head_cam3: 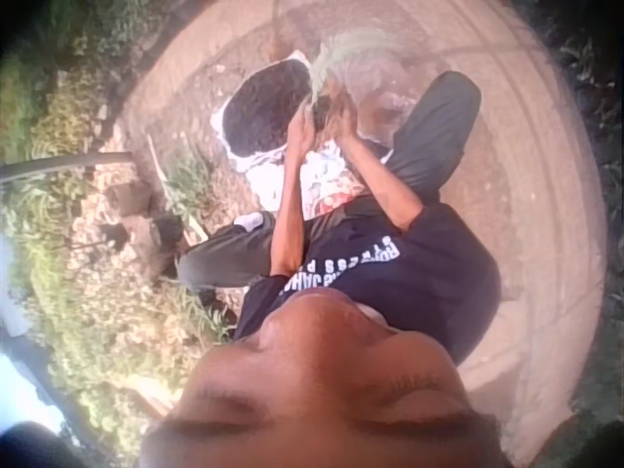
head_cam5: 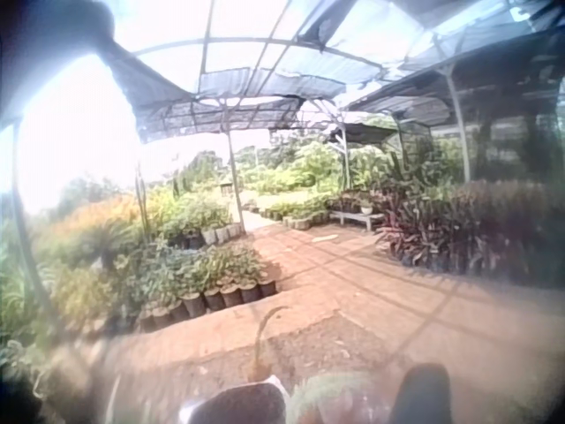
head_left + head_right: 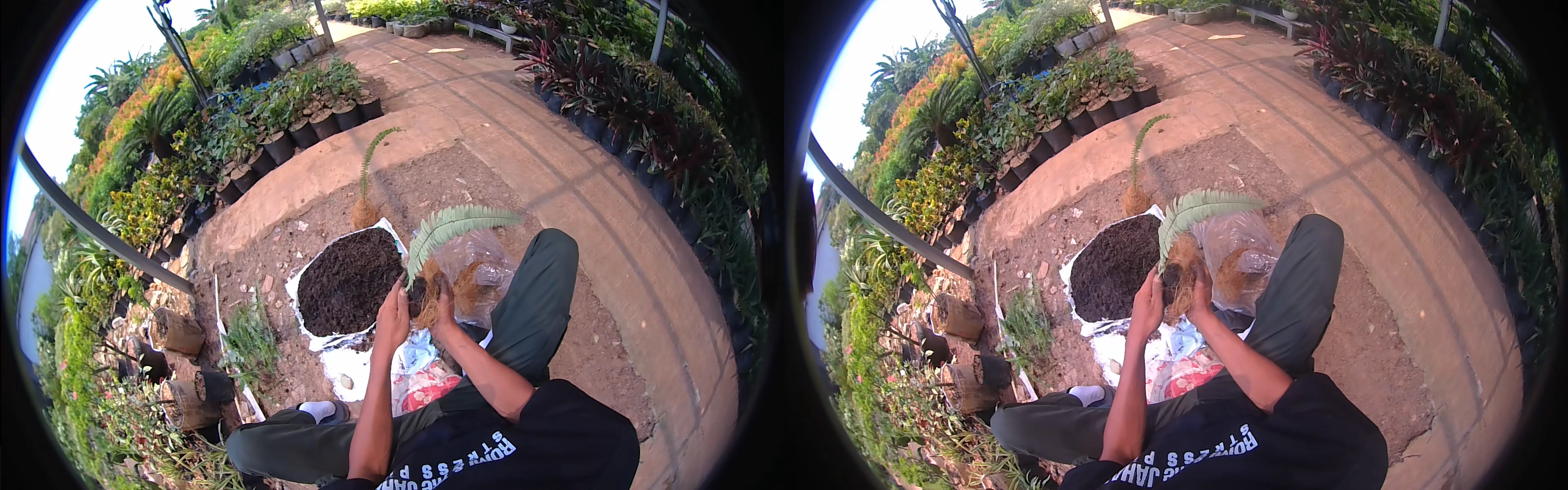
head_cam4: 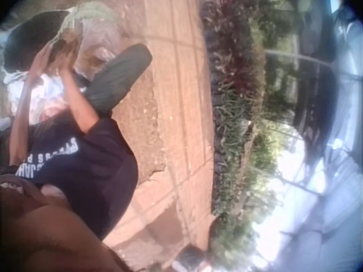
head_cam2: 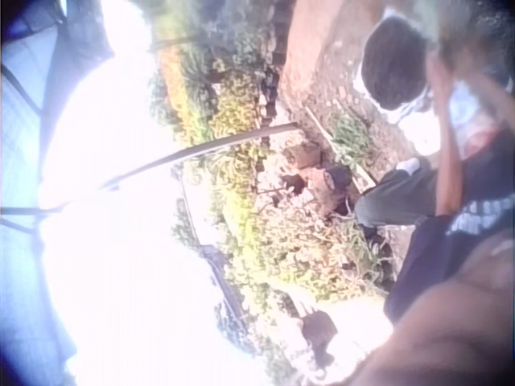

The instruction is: The person sits on the ground and wraps the root ball of a fern plant with a fibrous material. They then place the wrapped plant into a white bag filled with soil and press the soil down around the plant.

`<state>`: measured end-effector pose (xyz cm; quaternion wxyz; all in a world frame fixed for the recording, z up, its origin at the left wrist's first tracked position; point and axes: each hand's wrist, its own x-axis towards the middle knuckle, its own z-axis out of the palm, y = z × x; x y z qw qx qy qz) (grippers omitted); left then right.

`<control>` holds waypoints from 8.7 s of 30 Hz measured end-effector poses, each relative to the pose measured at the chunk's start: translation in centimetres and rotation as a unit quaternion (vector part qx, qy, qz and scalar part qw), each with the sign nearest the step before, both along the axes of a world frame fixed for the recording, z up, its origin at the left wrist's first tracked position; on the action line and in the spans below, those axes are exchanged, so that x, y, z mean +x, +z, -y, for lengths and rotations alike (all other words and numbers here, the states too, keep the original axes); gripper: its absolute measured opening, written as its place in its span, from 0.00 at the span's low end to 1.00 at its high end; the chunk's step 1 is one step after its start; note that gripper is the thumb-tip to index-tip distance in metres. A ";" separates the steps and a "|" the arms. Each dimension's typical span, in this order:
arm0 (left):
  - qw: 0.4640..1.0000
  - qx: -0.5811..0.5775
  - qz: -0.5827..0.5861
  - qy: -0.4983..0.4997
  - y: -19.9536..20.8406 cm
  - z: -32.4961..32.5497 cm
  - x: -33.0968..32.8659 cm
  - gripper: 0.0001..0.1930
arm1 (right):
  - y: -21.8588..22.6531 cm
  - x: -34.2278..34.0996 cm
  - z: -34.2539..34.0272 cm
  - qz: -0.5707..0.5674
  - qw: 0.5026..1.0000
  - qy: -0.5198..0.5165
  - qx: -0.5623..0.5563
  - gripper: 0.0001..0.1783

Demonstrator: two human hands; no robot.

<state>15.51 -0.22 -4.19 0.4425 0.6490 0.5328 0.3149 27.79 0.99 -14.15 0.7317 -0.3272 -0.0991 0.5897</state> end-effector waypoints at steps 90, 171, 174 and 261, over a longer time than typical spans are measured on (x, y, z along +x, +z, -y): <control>0.992 0.040 0.116 0.031 -2.7 0.2 -0.4 0.38 | 3.4 -0.2 -0.1 -0.148 0.983 0.104 0.034 0.32; 0.810 -0.142 0.532 0.202 -1.4 -0.7 -1.2 0.16 | 8.0 -3.4 2.1 0.664 0.705 -0.061 0.242 0.27; 0.822 -0.121 0.536 0.151 -1.9 -0.8 -1.3 0.17 | 7.8 -3.3 1.9 0.578 0.776 -0.075 0.241 0.27; 0.829 -0.095 0.471 0.285 3.7 1.0 1.7 0.15 | 11.2 -2.6 2.7 0.502 0.826 -0.116 0.229 0.22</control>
